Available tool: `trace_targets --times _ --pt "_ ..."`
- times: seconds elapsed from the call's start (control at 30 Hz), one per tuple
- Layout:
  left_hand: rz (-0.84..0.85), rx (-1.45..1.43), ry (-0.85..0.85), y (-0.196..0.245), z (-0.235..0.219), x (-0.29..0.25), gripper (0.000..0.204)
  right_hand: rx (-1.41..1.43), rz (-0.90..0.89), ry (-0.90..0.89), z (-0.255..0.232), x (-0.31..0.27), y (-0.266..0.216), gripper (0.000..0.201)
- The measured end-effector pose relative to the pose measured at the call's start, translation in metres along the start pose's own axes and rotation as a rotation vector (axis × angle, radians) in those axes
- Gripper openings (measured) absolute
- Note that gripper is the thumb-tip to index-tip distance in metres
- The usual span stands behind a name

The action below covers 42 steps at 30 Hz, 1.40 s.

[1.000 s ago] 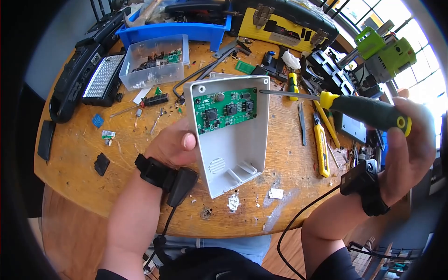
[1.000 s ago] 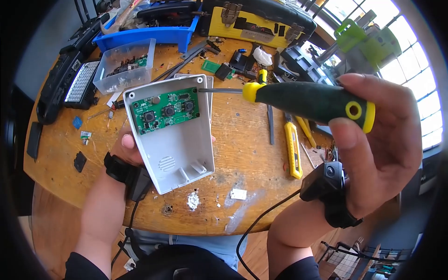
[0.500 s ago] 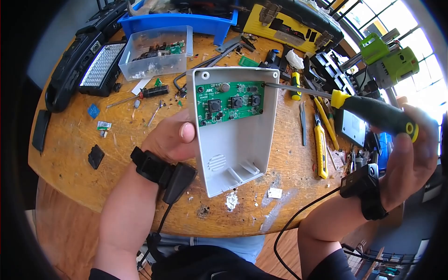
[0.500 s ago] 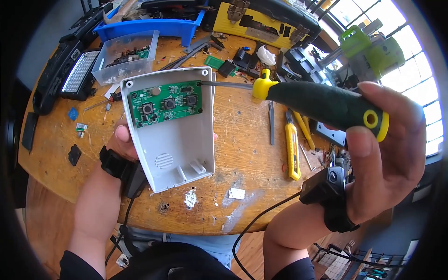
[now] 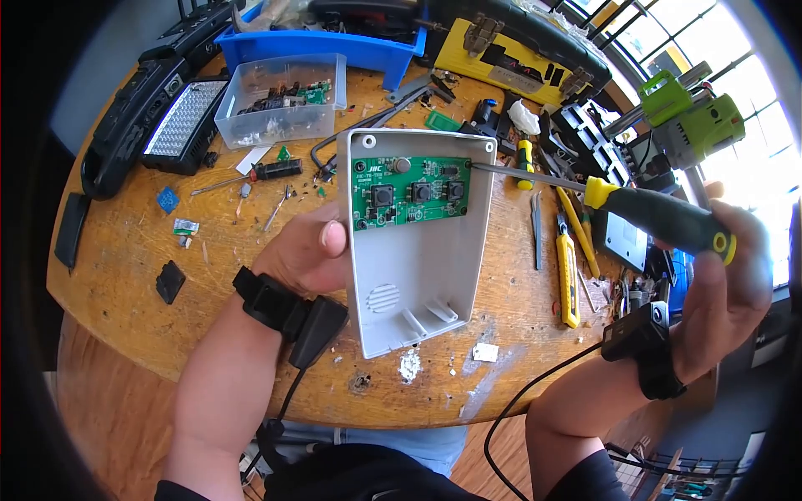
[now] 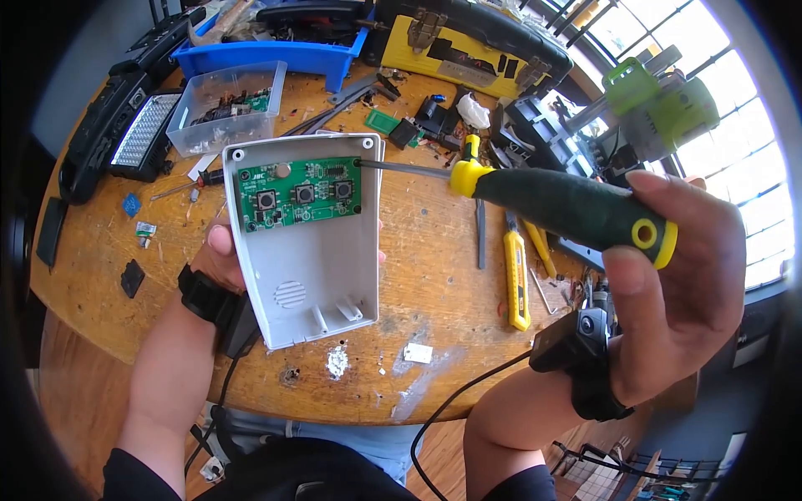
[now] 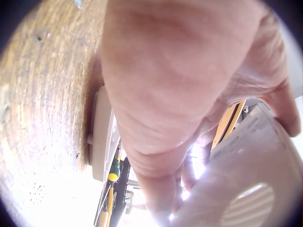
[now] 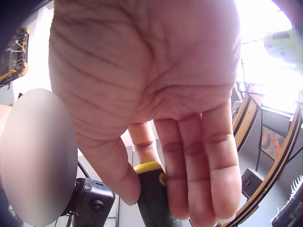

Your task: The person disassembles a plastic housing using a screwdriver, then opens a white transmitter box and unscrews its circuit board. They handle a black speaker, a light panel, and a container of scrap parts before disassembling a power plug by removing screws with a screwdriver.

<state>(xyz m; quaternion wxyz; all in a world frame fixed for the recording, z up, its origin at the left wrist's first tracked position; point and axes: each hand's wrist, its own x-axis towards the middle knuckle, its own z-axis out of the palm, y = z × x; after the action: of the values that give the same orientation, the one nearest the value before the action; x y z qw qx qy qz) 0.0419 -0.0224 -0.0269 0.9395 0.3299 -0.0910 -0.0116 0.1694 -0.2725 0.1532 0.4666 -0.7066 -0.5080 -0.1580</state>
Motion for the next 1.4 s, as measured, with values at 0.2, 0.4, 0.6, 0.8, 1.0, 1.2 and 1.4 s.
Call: trace_targets --times 0.2,0.4,0.6,0.8,1.0,1.2,1.4 --pt "0.006 -0.072 -0.013 0.000 0.003 -0.001 0.101 0.006 -0.031 -0.049 -0.001 -0.002 -0.004 0.046" --pt "-0.010 -0.049 -0.002 -0.001 -0.003 0.000 0.106 0.134 -0.236 -0.354 -0.011 0.008 0.006 0.047" --pt "-0.016 -0.011 0.038 -0.001 0.000 0.001 0.117 0.064 -0.407 -0.464 -0.007 0.017 0.005 0.044" --pt "-0.011 -0.008 0.018 0.000 0.000 0.002 0.117 0.031 -0.307 -0.509 -0.010 0.014 -0.002 0.044" --pt "0.020 -0.007 0.027 0.000 0.002 0.003 0.115 0.037 -0.295 -0.485 -0.010 0.012 0.000 0.046" --pt "0.026 -0.010 0.037 -0.001 0.002 0.002 0.114 0.043 -0.373 -0.461 -0.007 0.017 0.004 0.046" --pt "0.025 0.025 0.083 0.000 0.003 -0.001 0.118 0.058 -0.342 -0.448 -0.008 0.016 0.003 0.049"
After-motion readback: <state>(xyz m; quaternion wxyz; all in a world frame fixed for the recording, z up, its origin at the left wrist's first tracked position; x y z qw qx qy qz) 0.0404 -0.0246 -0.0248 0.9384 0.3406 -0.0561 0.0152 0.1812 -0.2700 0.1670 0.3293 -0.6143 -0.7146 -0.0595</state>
